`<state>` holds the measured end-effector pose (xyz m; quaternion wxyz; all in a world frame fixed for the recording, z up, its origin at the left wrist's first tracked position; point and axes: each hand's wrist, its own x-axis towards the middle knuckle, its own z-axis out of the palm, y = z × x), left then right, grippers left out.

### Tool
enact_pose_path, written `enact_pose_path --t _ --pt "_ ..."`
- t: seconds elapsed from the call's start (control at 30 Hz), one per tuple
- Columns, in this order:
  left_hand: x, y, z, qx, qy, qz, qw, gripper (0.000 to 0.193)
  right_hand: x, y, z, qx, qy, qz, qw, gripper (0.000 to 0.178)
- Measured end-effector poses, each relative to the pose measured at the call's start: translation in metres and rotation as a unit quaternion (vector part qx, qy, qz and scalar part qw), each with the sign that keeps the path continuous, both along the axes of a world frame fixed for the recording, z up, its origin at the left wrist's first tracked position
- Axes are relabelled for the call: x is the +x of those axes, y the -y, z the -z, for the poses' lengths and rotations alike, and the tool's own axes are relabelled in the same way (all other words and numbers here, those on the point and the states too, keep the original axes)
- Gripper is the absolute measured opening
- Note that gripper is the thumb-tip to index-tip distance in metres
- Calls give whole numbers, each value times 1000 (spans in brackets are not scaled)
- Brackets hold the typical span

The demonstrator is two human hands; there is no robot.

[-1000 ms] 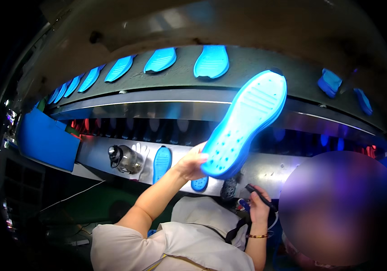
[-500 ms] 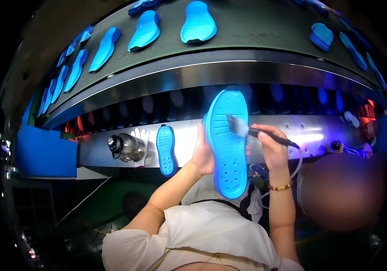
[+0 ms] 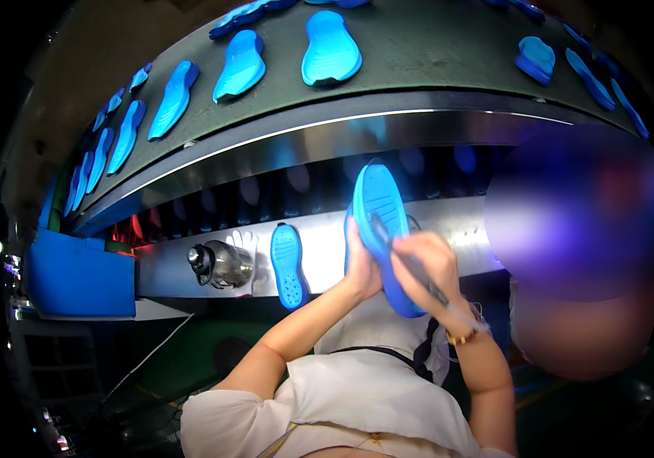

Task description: The person takes shoe soles, applies adhesive to each sole using a brush applicator tool, and places the soles onto a moving conveyor belt.

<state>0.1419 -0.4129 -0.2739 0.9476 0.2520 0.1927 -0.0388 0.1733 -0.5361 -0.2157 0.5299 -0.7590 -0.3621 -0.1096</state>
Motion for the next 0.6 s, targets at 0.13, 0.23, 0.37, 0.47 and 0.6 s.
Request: enact_pose_path --t 0.13,0.23,0.37,0.47,0.6 --pt "1 -30 -13 36 -6 46 998 92 -22 46 -9 -125 -121 -159 972 19" --pt "-2 -27 -26 -75 46 142 986 96 0 49 -23 23 -192 -173 966 16" --pt "-5 -5 -39 -107 45 173 978 87 24 33 -41 122 -289 -30 949 17" --pt "-1 -2 -51 -132 12 111 985 90 19 27 -42 54 -173 -183 966 17" --pt "3 -5 -54 -51 22 127 990 88 22 41 -48 141 -293 -168 931 16"
